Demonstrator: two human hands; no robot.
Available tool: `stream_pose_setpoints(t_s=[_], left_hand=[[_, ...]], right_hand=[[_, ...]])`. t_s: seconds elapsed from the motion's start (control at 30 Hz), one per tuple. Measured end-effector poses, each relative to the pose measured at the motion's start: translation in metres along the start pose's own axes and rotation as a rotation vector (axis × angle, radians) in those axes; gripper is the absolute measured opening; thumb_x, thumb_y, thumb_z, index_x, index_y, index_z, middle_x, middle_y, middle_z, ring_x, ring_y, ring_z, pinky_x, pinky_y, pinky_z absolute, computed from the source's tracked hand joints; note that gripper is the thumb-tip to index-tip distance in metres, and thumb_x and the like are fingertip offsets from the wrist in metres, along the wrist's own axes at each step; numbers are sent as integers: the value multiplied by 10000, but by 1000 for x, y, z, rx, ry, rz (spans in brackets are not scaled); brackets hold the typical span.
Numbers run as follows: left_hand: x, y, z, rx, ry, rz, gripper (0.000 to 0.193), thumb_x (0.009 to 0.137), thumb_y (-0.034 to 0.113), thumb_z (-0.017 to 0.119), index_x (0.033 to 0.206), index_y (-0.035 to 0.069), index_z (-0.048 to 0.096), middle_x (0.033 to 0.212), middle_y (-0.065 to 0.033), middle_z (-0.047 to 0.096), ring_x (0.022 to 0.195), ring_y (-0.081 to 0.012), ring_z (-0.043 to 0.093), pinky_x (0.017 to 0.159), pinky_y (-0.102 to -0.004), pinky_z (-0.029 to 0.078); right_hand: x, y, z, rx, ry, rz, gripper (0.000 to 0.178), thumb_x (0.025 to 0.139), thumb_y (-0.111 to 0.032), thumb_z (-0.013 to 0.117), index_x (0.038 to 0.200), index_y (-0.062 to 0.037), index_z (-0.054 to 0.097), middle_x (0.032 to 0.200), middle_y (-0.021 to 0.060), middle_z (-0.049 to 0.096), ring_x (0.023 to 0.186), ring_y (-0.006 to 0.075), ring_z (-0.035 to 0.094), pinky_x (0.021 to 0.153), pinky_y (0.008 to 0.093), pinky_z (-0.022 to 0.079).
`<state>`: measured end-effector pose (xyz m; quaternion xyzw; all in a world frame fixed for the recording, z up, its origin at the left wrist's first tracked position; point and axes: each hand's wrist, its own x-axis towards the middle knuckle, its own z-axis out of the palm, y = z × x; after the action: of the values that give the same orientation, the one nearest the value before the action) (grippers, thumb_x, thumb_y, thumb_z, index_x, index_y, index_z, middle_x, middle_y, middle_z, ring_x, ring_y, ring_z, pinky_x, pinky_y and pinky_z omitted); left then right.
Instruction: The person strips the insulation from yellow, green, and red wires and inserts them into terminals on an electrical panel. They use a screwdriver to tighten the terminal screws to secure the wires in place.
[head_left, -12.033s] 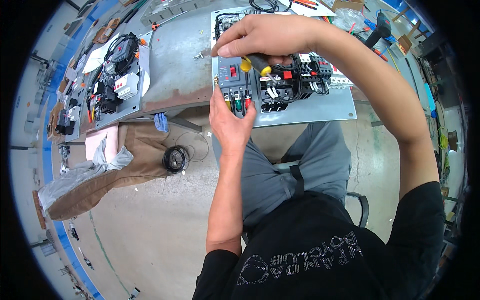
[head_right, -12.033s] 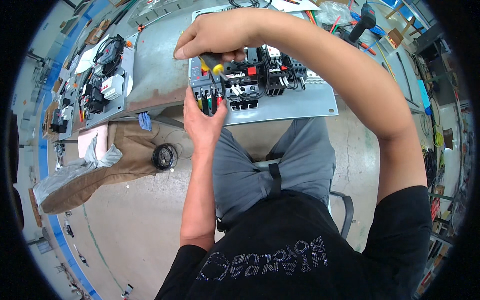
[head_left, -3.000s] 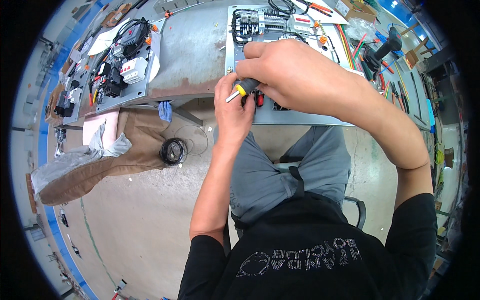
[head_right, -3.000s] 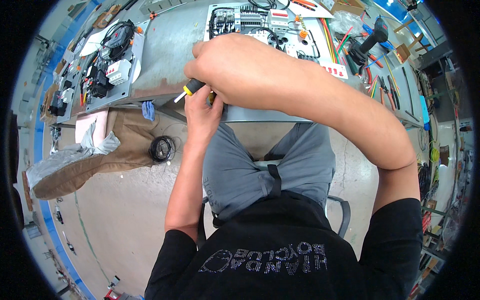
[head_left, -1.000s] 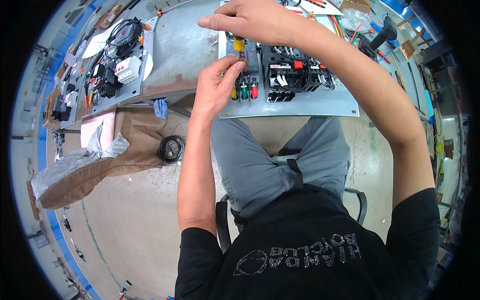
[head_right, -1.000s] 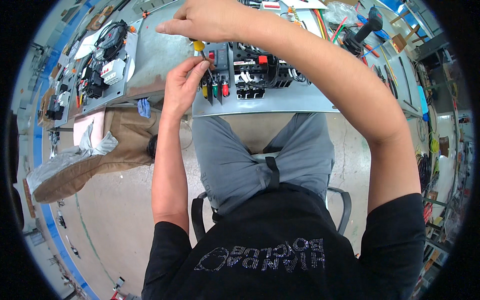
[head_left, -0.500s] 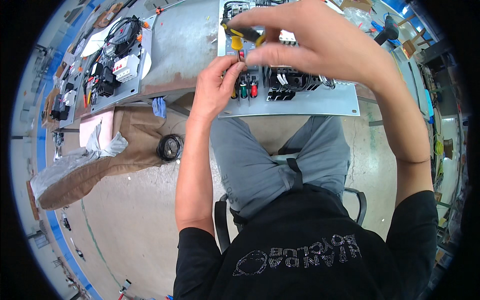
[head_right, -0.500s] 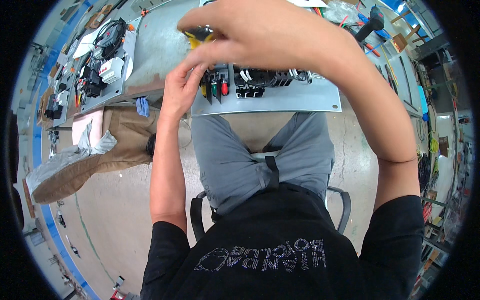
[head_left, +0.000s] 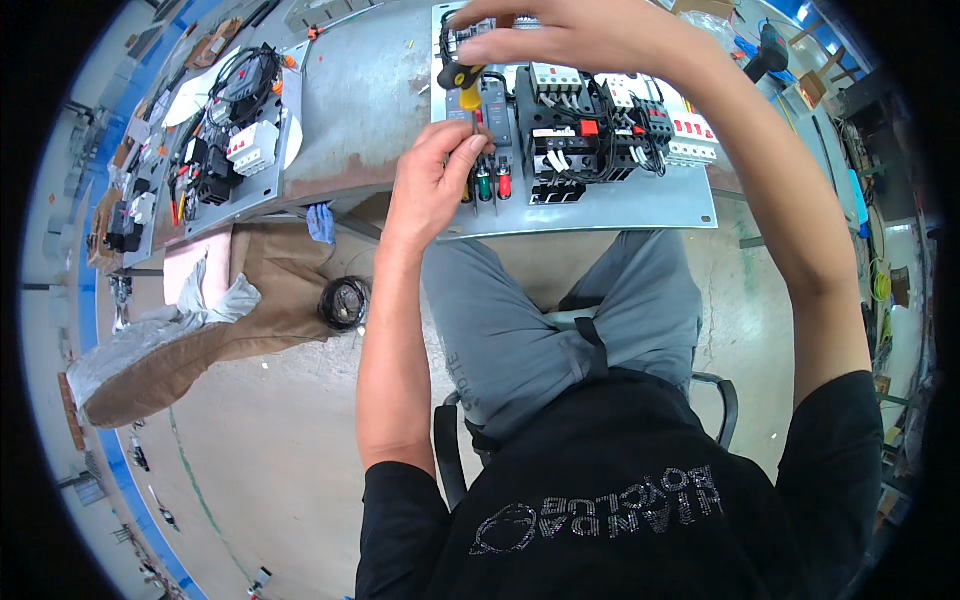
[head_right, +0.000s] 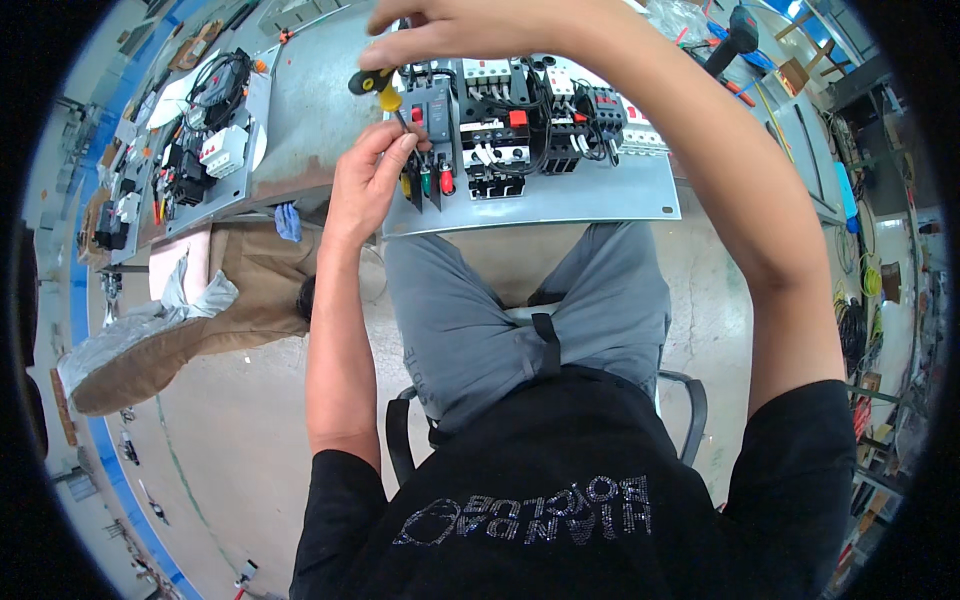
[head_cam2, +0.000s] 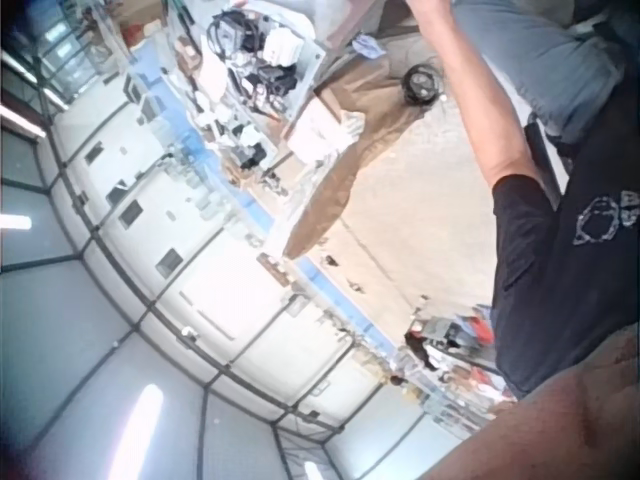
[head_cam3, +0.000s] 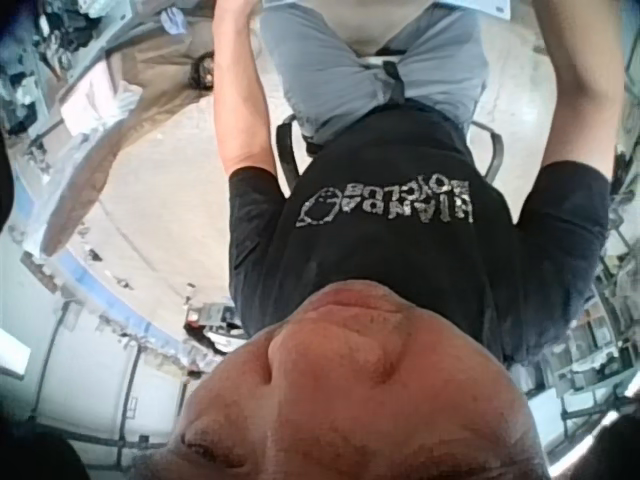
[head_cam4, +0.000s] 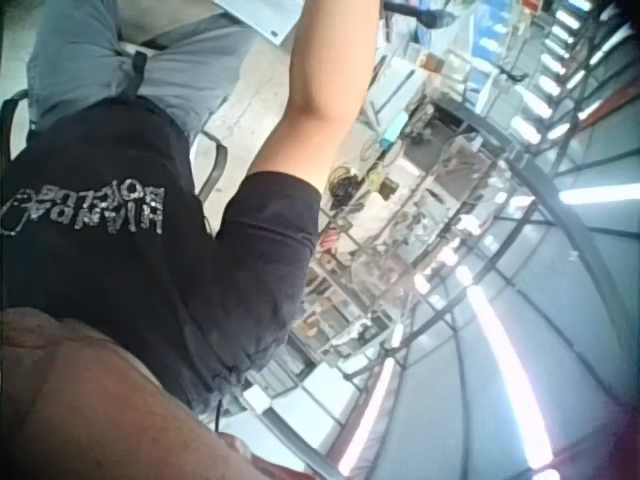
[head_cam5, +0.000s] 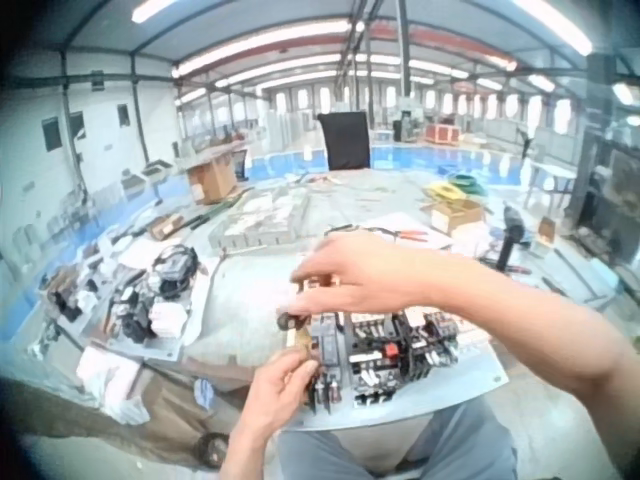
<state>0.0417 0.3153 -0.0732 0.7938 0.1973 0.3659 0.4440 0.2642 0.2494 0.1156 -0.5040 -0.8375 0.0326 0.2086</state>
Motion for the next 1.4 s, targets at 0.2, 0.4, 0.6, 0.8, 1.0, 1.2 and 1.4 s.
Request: stream_pose_setpoints(t_s=[0.2, 0.4, 0.6, 0.8, 1.0, 1.2, 1.4], left_hand=[[-1, -3, -1, -1, -10, -67, 191, 1028, 150, 669, 1087, -15, 745, 1034, -133, 753, 1040, -249, 692, 952, -352, 535], [-1, 9, -3, 135, -23, 62, 194, 1026, 146, 664, 1091, -10, 758, 1090, -137, 743, 1138, -283, 664, 1002, -379, 519], [-5, -1, -3, 115, -27, 42, 188, 1026, 142, 661, 1089, -4, 761, 1118, -136, 735, 1155, -282, 654, 1007, -379, 514], [-7, -3, -4, 76, -26, -14, 172, 1006, 120, 674, 1079, -10, 760, 1111, -150, 730, 1157, -297, 652, 1010, -385, 511], [-2, 2, 1, 105, -50, 46, 212, 1039, 149, 656, 1107, -21, 762, 1157, -124, 693, 1190, -237, 630, 1028, -359, 494], [-7, -3, -1, 98, -12, 53, 215, 1030, 162, 668, 1127, 2, 772, 1186, -136, 714, 1191, -253, 642, 1026, -373, 505], [-7, 17, -5, 60, -61, -127, 199, 1006, 143, 669, 1130, 24, 770, 1155, -136, 729, 1152, -284, 656, 1005, -401, 525]], right_hand=[[-24, -40, 5, 119, 27, -205, 497, 1016, -405, 678, 1290, 10, 684, 1053, 202, 713, 1004, 361, 678, 916, 456, 525], [30, -27, 19, 204, -151, -72, 523, 1006, -409, 671, 1308, 19, 665, 1189, 243, 718, 1100, 415, 692, 957, 466, 547], [-12, -6, -8, 14, -116, 65, 548, 1022, -443, 675, 1328, 11, 667, 1126, 246, 718, 1022, 398, 689, 908, 455, 536], [-10, -53, 13, -28, -21, -229, 508, 1061, -423, 583, 1325, 4, 658, 1182, 243, 704, 1242, 427, 598, 1057, 528, 441], [38, 11, 28, 210, 45, -189, 505, 1035, -379, 638, 1288, 57, 659, 1122, 257, 712, 1034, 422, 692, 903, 441, 553], [-28, -20, -6, -97, -75, -42, 568, 1013, -443, 685, 1373, -4, 646, 1215, 191, 692, 1067, 344, 674, 972, 456, 475], [-5, -69, 23, -113, -41, -310, 539, 1059, -415, 595, 1420, -14, 602, 1265, 208, 687, 1348, 474, 539, 1138, 573, 369]])
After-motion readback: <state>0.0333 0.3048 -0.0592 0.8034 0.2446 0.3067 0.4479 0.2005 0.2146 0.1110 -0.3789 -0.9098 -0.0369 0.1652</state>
